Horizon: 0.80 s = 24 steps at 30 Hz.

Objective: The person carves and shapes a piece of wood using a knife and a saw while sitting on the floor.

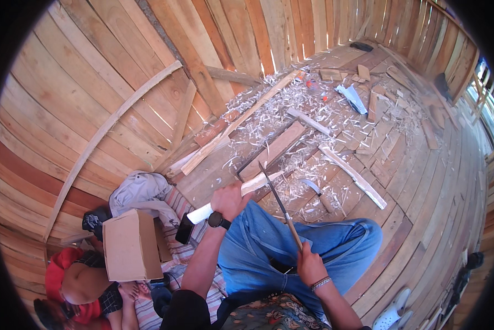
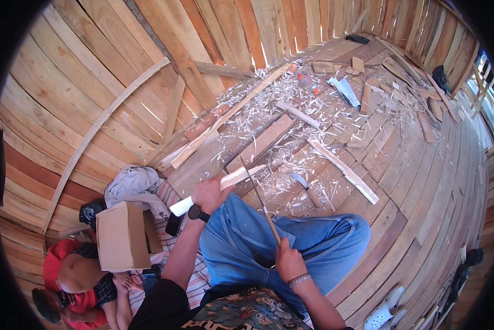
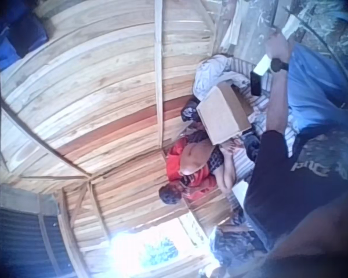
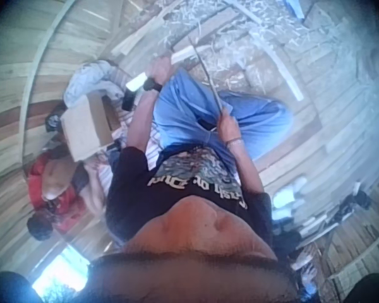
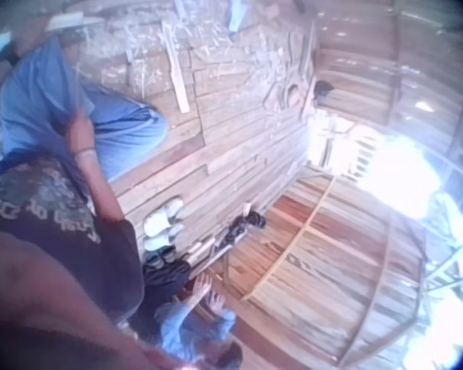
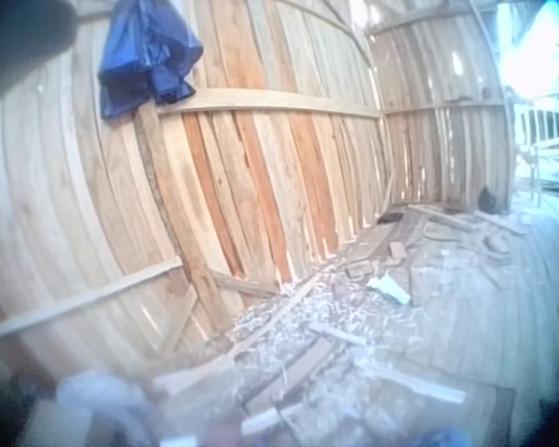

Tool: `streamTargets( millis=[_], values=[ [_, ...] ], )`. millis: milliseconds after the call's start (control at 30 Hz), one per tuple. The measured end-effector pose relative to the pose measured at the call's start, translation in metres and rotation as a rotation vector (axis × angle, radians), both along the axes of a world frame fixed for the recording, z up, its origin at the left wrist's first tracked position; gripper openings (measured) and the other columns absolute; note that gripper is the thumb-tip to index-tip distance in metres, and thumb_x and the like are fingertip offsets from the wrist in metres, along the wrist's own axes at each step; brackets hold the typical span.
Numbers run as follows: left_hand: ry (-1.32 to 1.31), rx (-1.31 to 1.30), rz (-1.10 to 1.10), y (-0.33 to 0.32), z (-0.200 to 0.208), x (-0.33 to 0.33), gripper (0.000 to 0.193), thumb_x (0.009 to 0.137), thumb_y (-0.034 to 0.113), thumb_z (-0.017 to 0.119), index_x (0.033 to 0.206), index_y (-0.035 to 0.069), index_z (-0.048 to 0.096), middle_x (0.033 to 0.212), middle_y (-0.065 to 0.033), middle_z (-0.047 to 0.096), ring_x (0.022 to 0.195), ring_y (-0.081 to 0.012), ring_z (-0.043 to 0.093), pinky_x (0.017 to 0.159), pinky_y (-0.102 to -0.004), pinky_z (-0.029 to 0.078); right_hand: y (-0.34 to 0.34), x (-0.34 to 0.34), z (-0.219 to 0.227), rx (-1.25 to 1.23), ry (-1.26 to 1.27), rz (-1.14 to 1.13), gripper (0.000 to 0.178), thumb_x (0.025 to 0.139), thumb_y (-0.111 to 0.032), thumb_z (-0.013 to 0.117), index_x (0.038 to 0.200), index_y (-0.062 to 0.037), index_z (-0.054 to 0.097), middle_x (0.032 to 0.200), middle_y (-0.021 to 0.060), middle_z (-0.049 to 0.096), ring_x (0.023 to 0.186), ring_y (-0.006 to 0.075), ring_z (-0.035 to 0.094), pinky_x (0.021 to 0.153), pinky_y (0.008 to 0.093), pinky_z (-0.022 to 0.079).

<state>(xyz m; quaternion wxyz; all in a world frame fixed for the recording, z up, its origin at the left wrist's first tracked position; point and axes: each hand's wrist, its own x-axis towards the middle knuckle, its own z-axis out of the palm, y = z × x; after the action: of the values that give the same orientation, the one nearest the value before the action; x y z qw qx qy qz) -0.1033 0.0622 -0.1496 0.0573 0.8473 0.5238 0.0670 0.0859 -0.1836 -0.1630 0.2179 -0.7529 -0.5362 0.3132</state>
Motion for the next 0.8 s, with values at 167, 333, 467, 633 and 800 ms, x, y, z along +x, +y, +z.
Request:
streamTargets(
  millis=[167, 333, 467, 633, 800],
  values=[
    [0.054, 0.064, 0.0, -0.001, -0.01, 0.002, 0.04, 0.083, 0.046, 0.065, 0.093, 0.008, 0.059, 0.077, -0.015, 0.068, 0.072, -0.0339, 0.067, 0.065, -0.0435, 0.054, 0.015, 0.006, -0.004, -0.021, -0.005, 0.03, 0.024, 0.096, -0.021, 0.048, 0.109, -0.0018, 0.042, 0.076, 0.0337, 0.061, 0.071, 0.0528, 0.06, 0.066, 0.0621, 0.048],
    [0.093, 0.076, -0.045, -0.009, -0.006, 0.006, 0.037, 0.082, 0.043, 0.066, 0.09, 0.008, 0.057, 0.077, -0.0125, 0.067, 0.071, -0.031, 0.068, 0.063, -0.0404, 0.054, 0.041, 0.009, -0.015, -0.061, 0.03, 0.059, 0.024, 0.096, -0.02, 0.047, 0.109, -0.0016, 0.041, 0.08, 0.0352, 0.061, 0.078, 0.0543, 0.059, 0.073, 0.0622, 0.047],
    [0.07, 0.197, -0.066, -0.011, -0.013, 0.004, 0.036, 0.082, 0.042, 0.067, 0.086, 0.008, 0.057, 0.075, -0.0111, 0.067, 0.069, -0.0283, 0.068, 0.062, -0.0388, 0.055, 0.062, 0.003, -0.024, -0.057, 0.023, 0.056, 0.03, 0.096, -0.02, 0.046, 0.118, 0.0003, 0.04, 0.082, 0.0355, 0.062, 0.08, 0.054, 0.06, 0.074, 0.0612, 0.048],
    [0.065, 0.202, -0.037, -0.012, -0.021, 0.006, 0.036, 0.081, 0.042, 0.068, 0.086, 0.008, 0.056, 0.079, -0.012, 0.067, 0.07, -0.0294, 0.068, 0.062, -0.0397, 0.054, 0.073, -0.004, -0.034, -0.053, 0.019, 0.048, 0.04, 0.096, -0.02, 0.046, 0.128, 0.0023, 0.037, 0.084, 0.0353, 0.062, 0.082, 0.0533, 0.061, 0.075, 0.0606, 0.048],
    [-0.048, 0.251, 0.004, -0.014, -0.015, -0.001, 0.039, 0.081, 0.047, 0.067, 0.085, 0.009, 0.057, 0.079, -0.0128, 0.067, 0.069, -0.0303, 0.067, 0.06, -0.0419, 0.052, 0.073, -0.001, -0.017, 0.03, 0.144, 0.048, 0.037, 0.096, -0.022, 0.046, 0.123, 0.002, 0.04, 0.088, 0.0331, 0.063, 0.087, 0.0536, 0.059, 0.078, 0.0581, 0.047]
  ],
)
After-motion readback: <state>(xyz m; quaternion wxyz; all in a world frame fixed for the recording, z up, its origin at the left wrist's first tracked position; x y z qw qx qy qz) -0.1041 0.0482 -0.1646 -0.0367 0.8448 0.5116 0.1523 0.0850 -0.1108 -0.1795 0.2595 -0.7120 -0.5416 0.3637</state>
